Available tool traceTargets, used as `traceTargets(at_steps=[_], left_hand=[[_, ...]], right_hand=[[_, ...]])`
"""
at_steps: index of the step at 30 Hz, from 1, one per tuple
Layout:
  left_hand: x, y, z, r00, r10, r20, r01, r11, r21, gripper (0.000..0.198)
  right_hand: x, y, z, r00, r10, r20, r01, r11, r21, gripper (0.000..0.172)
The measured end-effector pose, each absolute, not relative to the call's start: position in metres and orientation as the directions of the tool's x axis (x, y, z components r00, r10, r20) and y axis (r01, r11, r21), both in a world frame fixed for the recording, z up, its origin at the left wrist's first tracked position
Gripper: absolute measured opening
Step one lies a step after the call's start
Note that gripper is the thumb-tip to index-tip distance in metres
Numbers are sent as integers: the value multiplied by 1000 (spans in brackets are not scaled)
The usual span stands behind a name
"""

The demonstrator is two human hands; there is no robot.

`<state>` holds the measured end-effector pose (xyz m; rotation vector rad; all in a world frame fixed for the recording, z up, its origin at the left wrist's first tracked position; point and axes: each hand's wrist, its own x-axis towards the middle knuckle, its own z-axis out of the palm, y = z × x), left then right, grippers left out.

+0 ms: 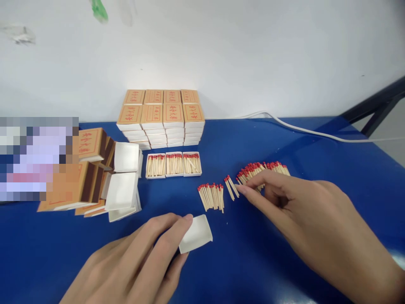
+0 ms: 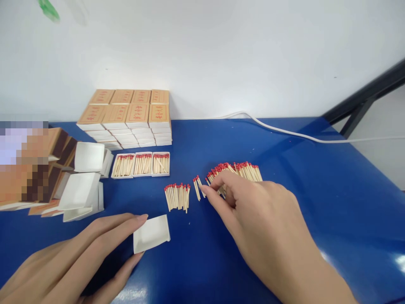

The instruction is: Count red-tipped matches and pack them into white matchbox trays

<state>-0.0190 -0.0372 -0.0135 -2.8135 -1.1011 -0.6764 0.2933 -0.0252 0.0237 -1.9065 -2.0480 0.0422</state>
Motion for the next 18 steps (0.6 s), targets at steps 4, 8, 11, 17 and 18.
traceTargets(at_steps=[4, 8, 11, 17, 18], left_hand=[[-20, -38, -13, 654, 641, 402, 653, -747, 127, 42], [-20, -37, -12, 653, 645, 396, 656, -744, 129, 42], [-20, -37, -12, 656, 633, 411, 652, -750, 115, 42], [-21, -36, -12, 667, 619, 415, 641, -761, 106, 41], [-21, -36, -12, 662, 621, 419, 645, -757, 102, 41]], right_hand=[[284, -23, 19, -19, 964, 267, 975, 77, -208, 49], [276, -24, 9, -12, 956, 294, 985, 62, -159, 46], [273, -24, 6, -9, 941, 337, 991, 54, -122, 42], [273, -26, 7, -2, 946, 325, 985, 58, -162, 35], [273, -26, 7, -3, 949, 315, 984, 59, -170, 35]])
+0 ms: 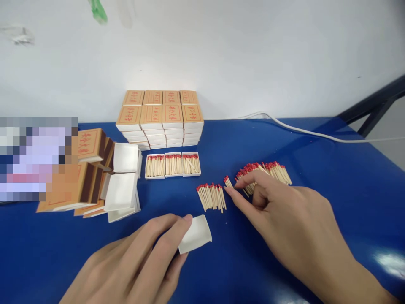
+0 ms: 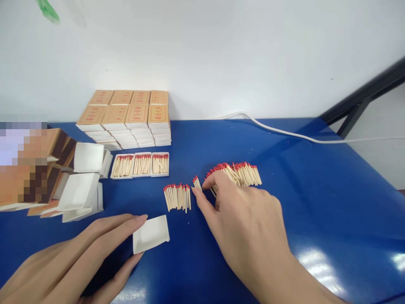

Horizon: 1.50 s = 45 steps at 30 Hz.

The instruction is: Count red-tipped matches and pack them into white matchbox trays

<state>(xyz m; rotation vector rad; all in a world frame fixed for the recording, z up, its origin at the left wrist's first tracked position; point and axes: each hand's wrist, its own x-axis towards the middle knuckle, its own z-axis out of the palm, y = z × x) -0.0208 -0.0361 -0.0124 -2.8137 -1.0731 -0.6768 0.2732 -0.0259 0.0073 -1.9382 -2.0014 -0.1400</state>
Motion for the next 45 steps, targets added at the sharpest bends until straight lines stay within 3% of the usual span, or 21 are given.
traceTargets(at_steps=[42, 45], left_hand=[[-19, -35, -13, 649, 631, 424, 658, -746, 103, 41], [-14, -33, -12, 598, 662, 452, 677, -719, 158, 40]], right_hand=[[274, -31, 11, -103, 953, 285, 974, 154, -164, 29], [274, -31, 12, -106, 961, 255, 971, 156, -183, 26]])
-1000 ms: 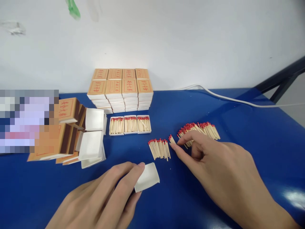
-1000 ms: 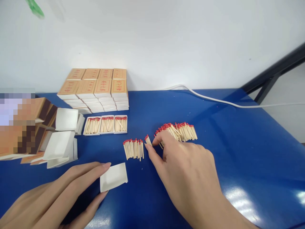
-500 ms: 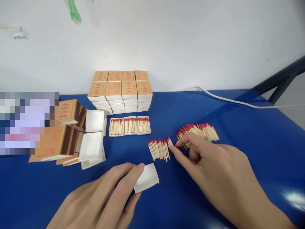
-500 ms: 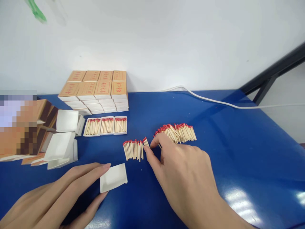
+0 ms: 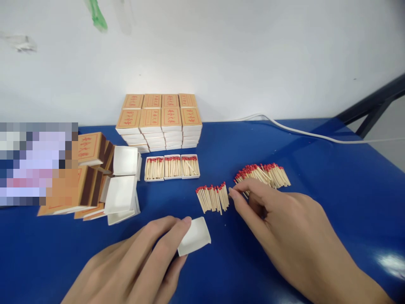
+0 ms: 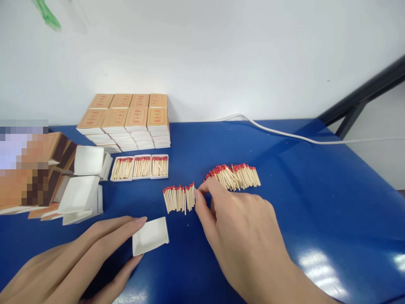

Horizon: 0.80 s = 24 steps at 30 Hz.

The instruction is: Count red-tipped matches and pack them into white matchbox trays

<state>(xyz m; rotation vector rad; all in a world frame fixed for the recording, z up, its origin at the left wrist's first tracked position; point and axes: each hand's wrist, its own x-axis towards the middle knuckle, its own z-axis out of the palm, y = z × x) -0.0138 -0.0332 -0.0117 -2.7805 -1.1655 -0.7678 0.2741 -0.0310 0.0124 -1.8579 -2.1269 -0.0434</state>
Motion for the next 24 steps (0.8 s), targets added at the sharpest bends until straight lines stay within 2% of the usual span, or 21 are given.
traceTargets(at_steps=[4, 9, 12, 14, 18, 24], left_hand=[[-3, -29, -7, 547, 695, 466, 681, -693, 234, 42], [5, -27, -3, 539, 702, 466, 682, -688, 247, 42], [5, -28, -3, 538, 704, 464, 682, -687, 251, 42], [5, -29, -3, 537, 706, 461, 682, -685, 255, 42], [7, -28, -2, 533, 711, 458, 685, -681, 259, 42], [-3, -34, -5, 545, 708, 448, 689, -684, 242, 42]], right_hand=[[273, -31, 14, -109, 972, 206, 950, 163, -268, 22], [272, -31, 17, -103, 982, 158, 928, 152, -340, 25], [272, -31, 18, -102, 978, 181, 923, 161, -350, 22], [274, -31, 18, -77, 965, 249, 941, 154, -303, 18], [278, -30, 19, -20, 914, 406, 992, 67, -104, 19], [280, -31, 17, -18, 908, 419, 999, 3, 36, 18]])
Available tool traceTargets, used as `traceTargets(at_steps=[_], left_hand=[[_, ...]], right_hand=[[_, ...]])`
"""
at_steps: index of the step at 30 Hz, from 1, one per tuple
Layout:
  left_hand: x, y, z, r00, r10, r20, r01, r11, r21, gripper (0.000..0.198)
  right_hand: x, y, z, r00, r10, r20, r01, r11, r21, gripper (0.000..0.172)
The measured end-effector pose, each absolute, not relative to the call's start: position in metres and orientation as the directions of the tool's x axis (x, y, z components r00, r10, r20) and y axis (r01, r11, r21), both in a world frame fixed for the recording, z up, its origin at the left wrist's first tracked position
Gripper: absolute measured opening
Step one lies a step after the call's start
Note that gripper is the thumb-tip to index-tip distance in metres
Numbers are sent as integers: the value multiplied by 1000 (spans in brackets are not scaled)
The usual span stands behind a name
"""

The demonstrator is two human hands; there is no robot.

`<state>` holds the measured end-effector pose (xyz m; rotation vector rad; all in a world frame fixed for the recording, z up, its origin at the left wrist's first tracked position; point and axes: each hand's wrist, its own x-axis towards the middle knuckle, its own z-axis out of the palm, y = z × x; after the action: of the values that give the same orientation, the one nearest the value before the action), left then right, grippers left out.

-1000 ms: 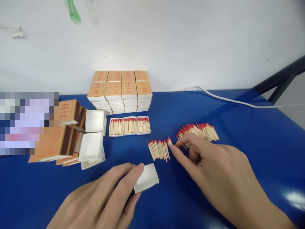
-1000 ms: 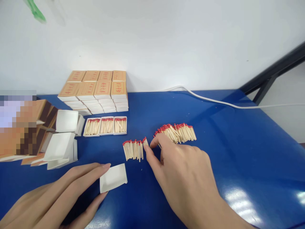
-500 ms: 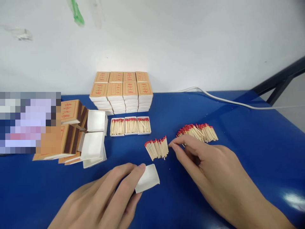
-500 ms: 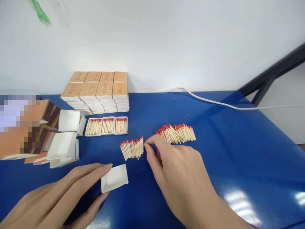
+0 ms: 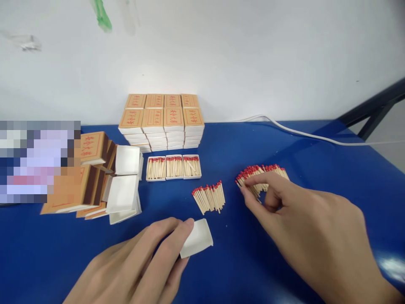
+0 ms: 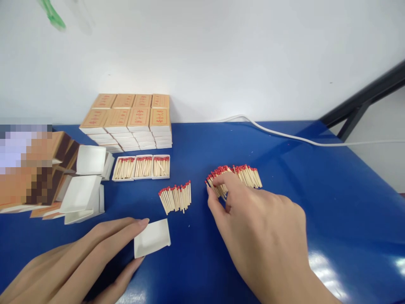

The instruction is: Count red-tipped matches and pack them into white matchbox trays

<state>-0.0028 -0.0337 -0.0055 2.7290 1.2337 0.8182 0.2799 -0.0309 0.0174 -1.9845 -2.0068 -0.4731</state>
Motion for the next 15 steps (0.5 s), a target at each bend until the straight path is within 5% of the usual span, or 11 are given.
traceTargets(at_steps=[6, 15], left_hand=[[-20, -39, -15, 648, 640, 412, 653, -746, 132, 43], [-20, -39, -15, 657, 638, 402, 652, -748, 121, 43]], right_hand=[[278, -35, 15, -55, 922, 383, 998, 36, 58, 26], [279, -31, 13, -92, 924, 372, 996, 89, 25, 24]])
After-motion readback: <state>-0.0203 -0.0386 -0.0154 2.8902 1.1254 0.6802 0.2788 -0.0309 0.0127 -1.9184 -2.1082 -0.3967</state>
